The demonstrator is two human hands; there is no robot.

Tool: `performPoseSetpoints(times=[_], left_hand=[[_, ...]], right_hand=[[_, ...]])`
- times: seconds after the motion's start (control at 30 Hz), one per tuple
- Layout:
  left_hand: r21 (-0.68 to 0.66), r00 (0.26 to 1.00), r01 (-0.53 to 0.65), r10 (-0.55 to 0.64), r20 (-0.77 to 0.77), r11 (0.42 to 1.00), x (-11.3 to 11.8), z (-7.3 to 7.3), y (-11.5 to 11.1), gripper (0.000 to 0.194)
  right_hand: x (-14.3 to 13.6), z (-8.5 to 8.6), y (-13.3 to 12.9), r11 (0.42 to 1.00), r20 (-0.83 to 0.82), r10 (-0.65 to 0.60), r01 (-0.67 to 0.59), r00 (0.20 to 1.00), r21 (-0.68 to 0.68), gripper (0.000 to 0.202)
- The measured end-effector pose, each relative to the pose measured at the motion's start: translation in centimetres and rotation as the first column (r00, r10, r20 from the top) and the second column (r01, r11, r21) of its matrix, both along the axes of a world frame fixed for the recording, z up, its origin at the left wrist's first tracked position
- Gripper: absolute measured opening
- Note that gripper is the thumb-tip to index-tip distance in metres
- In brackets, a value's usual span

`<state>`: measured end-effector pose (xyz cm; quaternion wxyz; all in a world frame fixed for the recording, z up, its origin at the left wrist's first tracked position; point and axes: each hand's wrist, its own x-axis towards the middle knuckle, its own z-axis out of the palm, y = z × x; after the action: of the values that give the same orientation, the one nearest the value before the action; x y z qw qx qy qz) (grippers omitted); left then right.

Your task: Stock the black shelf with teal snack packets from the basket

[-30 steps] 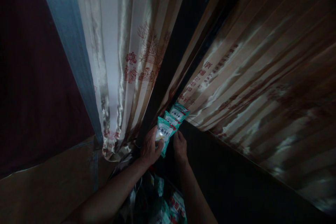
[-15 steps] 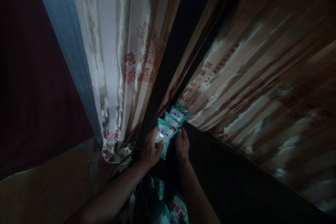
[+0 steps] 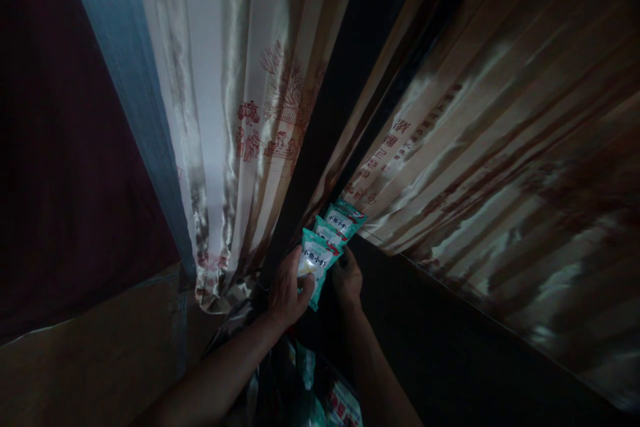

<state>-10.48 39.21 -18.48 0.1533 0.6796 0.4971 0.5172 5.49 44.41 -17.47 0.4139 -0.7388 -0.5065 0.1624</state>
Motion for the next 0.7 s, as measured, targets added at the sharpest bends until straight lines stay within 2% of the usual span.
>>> performPoseSetpoints(times=[0.3,0.5,0.7], left_hand=[[-0.018,1.0,0.018,-0.018,-0.008,1.0,-0.2,0.3,-0.1,0.054],[0.043,0.999,0.017,-0.016,-0.035,0.999,-0.2,0.0,-0.1,0.054],[0.065,1.0,0.009,-0.007,-0.031,0.998,-0.2,0.1,-0.2,0.056]], right_hand=[[0.3,-1.0,-0.1,1.0,0.035,-0.006,0.006,0.999,0.003,0.052],[0.2,-0.5,-0.5,0.999,0.04,0.031,-0.031,0.999,0.004,0.054],[-0.1,0.3,-2.9,0.997,0.011,-0.004,0.003,1.0,0.071,0.059]])
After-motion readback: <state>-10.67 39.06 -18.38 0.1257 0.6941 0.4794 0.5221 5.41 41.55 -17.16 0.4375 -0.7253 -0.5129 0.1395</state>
